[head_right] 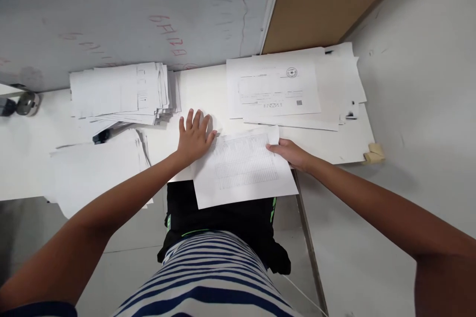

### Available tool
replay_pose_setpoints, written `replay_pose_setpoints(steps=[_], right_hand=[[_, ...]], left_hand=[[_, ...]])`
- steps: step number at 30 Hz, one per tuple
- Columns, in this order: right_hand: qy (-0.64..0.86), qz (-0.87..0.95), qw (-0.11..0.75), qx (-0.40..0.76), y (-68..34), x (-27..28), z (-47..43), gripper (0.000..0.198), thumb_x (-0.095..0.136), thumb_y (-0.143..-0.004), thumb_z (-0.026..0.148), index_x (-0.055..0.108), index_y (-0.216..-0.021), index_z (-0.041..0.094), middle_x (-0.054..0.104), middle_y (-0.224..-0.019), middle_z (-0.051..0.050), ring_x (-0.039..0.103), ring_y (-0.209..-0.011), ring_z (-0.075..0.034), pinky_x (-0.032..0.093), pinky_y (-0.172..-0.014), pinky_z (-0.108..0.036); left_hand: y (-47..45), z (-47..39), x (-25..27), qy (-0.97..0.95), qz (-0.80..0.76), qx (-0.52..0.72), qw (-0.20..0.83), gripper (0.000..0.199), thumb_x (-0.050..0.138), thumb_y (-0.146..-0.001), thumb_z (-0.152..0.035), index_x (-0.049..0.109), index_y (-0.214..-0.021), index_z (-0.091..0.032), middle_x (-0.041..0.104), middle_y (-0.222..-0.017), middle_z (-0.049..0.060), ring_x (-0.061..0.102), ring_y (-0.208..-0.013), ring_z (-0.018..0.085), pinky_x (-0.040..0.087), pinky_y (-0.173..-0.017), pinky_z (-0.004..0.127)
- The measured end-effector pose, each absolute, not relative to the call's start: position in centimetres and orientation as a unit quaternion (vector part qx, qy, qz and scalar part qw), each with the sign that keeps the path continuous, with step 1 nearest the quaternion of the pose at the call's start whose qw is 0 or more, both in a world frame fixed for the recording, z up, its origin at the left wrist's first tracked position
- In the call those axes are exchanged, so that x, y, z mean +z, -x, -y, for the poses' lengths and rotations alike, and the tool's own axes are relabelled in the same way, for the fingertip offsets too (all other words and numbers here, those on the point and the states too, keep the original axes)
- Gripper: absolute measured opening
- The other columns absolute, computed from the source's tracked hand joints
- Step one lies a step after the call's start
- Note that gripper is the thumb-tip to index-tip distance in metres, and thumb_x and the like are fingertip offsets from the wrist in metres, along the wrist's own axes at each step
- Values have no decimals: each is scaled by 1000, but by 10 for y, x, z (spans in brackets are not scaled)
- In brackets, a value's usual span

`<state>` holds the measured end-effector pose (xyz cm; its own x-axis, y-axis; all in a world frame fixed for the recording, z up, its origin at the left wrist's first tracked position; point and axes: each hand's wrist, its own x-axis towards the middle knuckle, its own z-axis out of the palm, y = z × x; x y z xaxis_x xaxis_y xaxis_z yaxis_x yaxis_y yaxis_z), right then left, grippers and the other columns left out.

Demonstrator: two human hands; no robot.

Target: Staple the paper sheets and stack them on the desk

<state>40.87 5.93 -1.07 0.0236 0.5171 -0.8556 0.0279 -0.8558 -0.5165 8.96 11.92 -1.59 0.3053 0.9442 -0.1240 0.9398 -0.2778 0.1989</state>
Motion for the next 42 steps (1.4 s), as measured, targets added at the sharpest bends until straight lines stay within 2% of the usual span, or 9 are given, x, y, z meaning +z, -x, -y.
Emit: replay_pose_setpoints(steps=[5,9,11,15,18,21,30,42], right_hand=[[641,191,210,714,-410,-12,-62,20,81,-84,24,78,-103,19,80,-95,-13,77,-88,-30,68,-75,-41],[630,210,223,713,-412,-11,-64,27,84,-78,16,79,-104,16,79,-96,-14,77,-93,-32,67,-79,-44],[635,237,233,697,-411,-11,-62,29,85,-76,15,79,-104,15,79,-97,-14,76,-95,-33,67,-80,-45],[644,299,253,657,-407,-15,-54,27,86,-76,18,79,-101,16,79,-97,-14,76,-94,-32,66,-81,-46],[645,325,269,637,-407,-22,-52,23,84,-78,19,78,-99,15,79,-98,-14,76,-92,-30,65,-82,-46],[636,346,272,634,-411,-31,-55,25,84,-77,20,77,-101,15,80,-99,-13,76,-93,-30,64,-84,-46],[643,353,284,618,-415,-30,-55,34,87,-77,22,73,-108,14,79,-107,-14,76,-98,-30,61,-92,-48],[640,352,282,622,-408,-19,-50,19,87,-77,21,75,-90,15,80,-96,-15,76,-89,-30,64,-86,-47]], left_hand=[[-89,-122,-14,-805,-580,-12,125,63,32,-103,-54,38,-158,-24,32,-170,12,9,-162,34,6,-130,60],[-90,-124,-19,-804,-585,20,102,64,35,-101,-54,36,-157,-23,34,-168,14,11,-161,37,12,-128,59],[-91,-122,-19,-804,-587,40,88,65,35,-101,-54,37,-157,-19,36,-166,16,15,-160,38,18,-126,58],[-93,-117,-10,-802,-589,51,82,61,33,-101,-49,43,-151,-15,55,-148,21,47,-141,38,39,-113,51],[-93,-113,-3,-809,-579,28,92,55,30,-103,-46,49,-145,-15,69,-123,19,63,-117,35,47,-100,48],[-93,-113,-1,-810,-578,5,101,55,27,-104,-48,54,-139,-17,73,-108,17,68,-104,34,49,-91,45],[-91,-121,-5,-801,-589,2,108,53,27,-103,-52,62,-127,-20,74,-111,17,69,-104,33,50,-87,43],[-88,-120,-4,-801,-587,4,122,51,28,-103,-50,62,-125,-19,75,-109,17,70,-100,33,50,-83,41]])
